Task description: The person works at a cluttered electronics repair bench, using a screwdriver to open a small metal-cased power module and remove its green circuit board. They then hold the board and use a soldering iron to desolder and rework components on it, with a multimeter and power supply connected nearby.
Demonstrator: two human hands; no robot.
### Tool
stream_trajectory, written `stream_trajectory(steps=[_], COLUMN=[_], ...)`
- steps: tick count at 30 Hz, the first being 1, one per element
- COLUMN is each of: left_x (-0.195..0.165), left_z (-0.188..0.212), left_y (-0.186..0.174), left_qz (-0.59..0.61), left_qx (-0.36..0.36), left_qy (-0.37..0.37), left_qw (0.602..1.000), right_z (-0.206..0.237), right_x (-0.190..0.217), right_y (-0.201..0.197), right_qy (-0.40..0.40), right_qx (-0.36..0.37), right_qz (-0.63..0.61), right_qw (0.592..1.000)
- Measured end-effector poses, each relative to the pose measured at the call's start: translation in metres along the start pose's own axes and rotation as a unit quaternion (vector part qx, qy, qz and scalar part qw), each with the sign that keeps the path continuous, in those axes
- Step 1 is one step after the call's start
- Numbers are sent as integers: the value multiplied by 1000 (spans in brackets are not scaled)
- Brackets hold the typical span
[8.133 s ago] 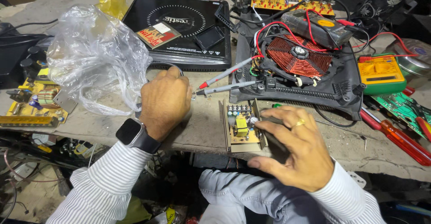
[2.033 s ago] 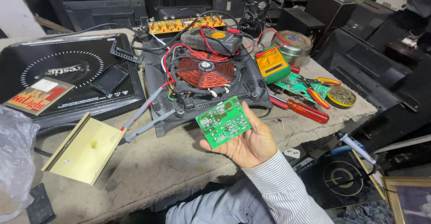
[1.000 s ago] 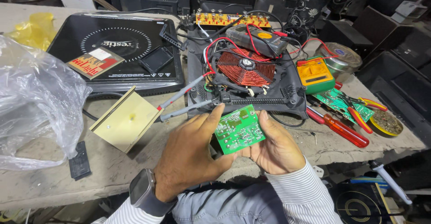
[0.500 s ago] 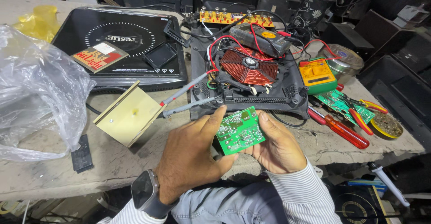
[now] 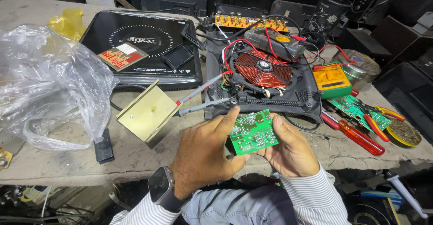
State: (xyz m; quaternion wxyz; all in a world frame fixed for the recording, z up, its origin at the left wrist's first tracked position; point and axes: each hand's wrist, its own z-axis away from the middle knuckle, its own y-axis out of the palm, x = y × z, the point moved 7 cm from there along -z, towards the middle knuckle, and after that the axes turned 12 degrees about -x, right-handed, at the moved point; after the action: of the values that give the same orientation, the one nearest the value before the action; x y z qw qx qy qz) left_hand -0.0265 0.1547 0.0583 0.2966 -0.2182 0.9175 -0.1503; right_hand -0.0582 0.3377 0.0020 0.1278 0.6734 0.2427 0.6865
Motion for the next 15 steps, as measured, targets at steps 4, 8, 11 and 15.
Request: stream_trajectory(steps=[4,8,11,15], left_x=[0,-1,1,3], left_z=[0,0,0,1], left_y=[-1,-3,-2,-1], left_qz=[2,10,12,11], left_qx=[-3,-4,2,12], left_qy=[-1,0,-18,-28], left_qw=[1000,1000,1000,999], right_z=[0,0,1,1], right_x=[-2,-3,-2,-2], right_y=[-3,-6,-8,-7], right_qy=[2,2,1,1], right_qx=[-13,-18,-19,-28], right_qz=[-3,-5,-7,6], right_qw=[1000,1000,1000,1000])
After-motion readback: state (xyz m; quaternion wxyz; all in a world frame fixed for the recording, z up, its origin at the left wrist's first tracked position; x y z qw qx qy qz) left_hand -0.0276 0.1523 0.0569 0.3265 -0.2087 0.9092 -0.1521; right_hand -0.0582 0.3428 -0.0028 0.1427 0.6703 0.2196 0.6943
